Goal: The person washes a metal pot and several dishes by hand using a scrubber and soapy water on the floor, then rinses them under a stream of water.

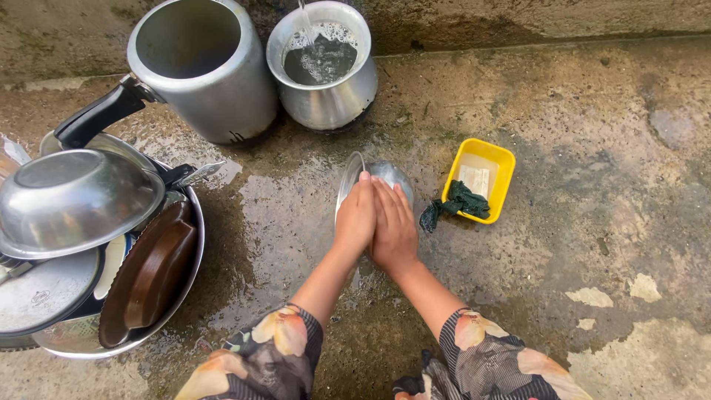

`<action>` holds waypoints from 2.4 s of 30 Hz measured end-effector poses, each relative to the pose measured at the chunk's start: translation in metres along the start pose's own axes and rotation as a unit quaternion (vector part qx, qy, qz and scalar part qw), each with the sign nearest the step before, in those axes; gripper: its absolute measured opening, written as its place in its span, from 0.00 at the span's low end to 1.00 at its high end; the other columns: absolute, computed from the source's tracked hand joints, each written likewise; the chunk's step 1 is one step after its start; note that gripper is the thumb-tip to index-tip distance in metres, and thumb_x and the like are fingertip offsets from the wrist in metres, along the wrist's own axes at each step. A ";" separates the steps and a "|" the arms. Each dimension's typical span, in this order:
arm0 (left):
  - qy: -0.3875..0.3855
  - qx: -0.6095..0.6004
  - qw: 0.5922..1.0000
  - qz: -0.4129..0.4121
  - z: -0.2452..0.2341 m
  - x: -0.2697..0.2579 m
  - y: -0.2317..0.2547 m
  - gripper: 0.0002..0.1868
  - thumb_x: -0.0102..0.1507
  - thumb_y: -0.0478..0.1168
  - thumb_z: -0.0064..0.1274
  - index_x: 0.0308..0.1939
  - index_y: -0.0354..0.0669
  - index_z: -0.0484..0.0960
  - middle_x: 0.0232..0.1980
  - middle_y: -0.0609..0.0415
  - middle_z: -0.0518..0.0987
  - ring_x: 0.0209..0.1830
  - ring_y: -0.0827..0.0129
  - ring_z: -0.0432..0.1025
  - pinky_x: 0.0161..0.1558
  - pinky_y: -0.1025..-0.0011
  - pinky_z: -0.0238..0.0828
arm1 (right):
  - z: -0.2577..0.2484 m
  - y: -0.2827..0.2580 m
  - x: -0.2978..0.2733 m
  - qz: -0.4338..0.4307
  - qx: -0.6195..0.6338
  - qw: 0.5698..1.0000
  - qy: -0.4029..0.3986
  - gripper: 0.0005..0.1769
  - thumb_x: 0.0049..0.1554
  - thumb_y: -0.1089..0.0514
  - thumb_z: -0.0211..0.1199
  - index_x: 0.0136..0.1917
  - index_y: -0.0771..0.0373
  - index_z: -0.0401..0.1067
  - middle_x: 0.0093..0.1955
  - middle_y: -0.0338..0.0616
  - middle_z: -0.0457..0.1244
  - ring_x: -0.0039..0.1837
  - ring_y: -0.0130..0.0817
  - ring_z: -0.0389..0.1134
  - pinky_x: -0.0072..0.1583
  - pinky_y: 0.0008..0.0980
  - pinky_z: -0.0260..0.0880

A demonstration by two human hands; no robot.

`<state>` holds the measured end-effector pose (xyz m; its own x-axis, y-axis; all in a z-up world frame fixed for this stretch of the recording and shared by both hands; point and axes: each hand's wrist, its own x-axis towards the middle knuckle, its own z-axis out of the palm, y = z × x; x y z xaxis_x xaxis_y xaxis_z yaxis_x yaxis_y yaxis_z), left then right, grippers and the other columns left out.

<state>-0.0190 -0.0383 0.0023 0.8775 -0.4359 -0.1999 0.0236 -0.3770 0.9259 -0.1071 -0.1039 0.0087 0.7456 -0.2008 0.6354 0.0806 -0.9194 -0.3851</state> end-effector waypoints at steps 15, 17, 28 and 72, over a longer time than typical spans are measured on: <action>-0.184 0.187 0.957 0.124 -0.033 -0.018 0.003 0.32 0.71 0.58 0.31 0.39 0.38 0.84 0.33 0.35 0.81 0.37 0.41 0.76 0.46 0.50 0.70 | 0.033 0.108 0.019 0.373 0.190 0.898 -0.135 0.22 0.65 0.53 0.46 0.62 0.66 0.74 0.62 0.58 0.67 0.65 0.55 0.67 0.67 0.44 0.65; -0.137 0.127 0.979 0.079 -0.026 -0.003 -0.001 0.34 0.72 0.59 0.29 0.39 0.35 0.82 0.32 0.35 0.80 0.36 0.43 0.77 0.45 0.53 0.71 | 0.029 0.063 0.015 0.257 0.079 0.959 -0.088 0.22 0.66 0.55 0.47 0.65 0.69 0.71 0.65 0.60 0.65 0.68 0.56 0.65 0.71 0.47 0.62; -0.124 0.107 0.985 0.060 -0.042 0.013 -0.022 0.34 0.70 0.61 0.39 0.30 0.33 0.82 0.23 0.42 0.79 0.23 0.59 0.74 0.33 0.60 0.70 | 0.009 0.016 -0.011 0.072 0.107 0.991 0.015 0.20 0.68 0.55 0.45 0.68 0.67 0.66 0.69 0.55 0.63 0.75 0.49 0.62 0.81 0.50 0.52; 0.048 -0.442 0.894 -0.044 -0.069 -0.007 0.035 0.25 0.71 0.52 0.43 0.52 0.30 0.79 0.46 0.48 0.85 0.43 0.67 0.80 0.47 0.68 0.79 | -0.052 0.016 0.050 0.185 0.280 0.938 0.086 0.23 0.68 0.56 0.44 0.72 0.65 0.64 0.77 0.52 0.59 0.81 0.46 0.57 0.82 0.44 0.52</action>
<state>0.0086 0.0084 0.0581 0.8894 -0.3486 -0.2957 0.4276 0.4061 0.8076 -0.1030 -0.1466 0.0696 0.6776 -0.5673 0.4679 0.2075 -0.4630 -0.8617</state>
